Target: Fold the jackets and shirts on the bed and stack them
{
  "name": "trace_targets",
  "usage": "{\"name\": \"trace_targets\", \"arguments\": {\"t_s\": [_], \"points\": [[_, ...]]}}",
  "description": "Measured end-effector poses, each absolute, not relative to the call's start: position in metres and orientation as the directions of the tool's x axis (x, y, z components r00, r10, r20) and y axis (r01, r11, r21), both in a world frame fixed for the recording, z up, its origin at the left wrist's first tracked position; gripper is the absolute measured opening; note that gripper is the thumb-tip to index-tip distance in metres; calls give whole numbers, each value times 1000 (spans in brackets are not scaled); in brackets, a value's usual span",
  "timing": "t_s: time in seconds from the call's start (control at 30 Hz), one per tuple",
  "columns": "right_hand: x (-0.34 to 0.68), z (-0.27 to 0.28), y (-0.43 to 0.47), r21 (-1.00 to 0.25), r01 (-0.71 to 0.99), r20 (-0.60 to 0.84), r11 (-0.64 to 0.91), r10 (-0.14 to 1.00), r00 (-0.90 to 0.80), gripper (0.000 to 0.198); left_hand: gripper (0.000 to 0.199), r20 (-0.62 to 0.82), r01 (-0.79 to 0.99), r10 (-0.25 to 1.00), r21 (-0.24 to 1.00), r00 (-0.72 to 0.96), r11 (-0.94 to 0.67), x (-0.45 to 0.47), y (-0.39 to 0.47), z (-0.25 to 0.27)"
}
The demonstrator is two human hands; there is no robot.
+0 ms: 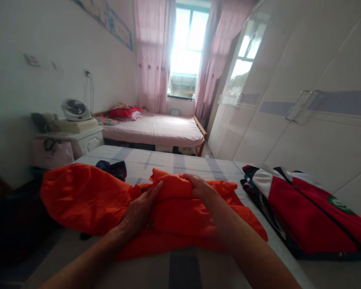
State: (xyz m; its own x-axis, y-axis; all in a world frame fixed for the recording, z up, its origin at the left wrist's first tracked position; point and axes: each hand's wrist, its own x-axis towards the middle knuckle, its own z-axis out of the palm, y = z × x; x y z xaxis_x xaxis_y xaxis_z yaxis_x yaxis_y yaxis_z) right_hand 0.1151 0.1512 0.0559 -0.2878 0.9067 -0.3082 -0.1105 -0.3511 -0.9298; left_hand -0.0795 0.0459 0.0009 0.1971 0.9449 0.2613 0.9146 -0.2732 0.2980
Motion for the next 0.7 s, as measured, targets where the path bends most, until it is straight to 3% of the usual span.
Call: {"name": "trace_targets", "arguments": {"t_s": [0.07, 0.13, 0.2, 0.23, 0.3, 0.37, 0.47, 0.57, 0.7], "points": [[112, 60, 146, -953, -181, -198, -243, 952, -232, 20, 68, 269, 901, 944, 332, 193, -279, -81, 47, 0], [113, 66, 138, -973, -224, 78, 62, 995, -63, 29, 67, 283, 887, 943, 370, 176, -277, -82, 48, -2], [118, 71, 128, -911, -196, 346, 363, 931, 116, 42, 68, 289, 883, 947, 395, 141, -253, -84, 50, -5], [121, 72, 124, -883, -202, 399, 424, 904, 154, 45, 69, 286, 884, 950, 404, 123, -236, -84, 51, -7], [128, 70, 117, -888, -311, 321, 337, 941, 104, 43, 71, 276, 876, 957, 434, 94, -212, -86, 52, -11], [134, 66, 113, -904, -412, 152, 117, 987, -52, 37, 70, 281, 845, 956, 488, 86, -219, -87, 52, -13], [140, 61, 109, -915, -395, 4, -83, 977, -214, 34, 53, 302, 754, 942, 582, 146, -304, -89, 53, -7], [145, 62, 102, -928, -370, 22, -53, 980, -197, 37, 32, 314, 627, 910, 660, 271, -415, -91, 55, 5], [159, 60, 93, -919, -394, 35, 27, 999, -13, 27, 35, 244, 497, 931, 793, 271, -353, -92, 63, 22]]}}
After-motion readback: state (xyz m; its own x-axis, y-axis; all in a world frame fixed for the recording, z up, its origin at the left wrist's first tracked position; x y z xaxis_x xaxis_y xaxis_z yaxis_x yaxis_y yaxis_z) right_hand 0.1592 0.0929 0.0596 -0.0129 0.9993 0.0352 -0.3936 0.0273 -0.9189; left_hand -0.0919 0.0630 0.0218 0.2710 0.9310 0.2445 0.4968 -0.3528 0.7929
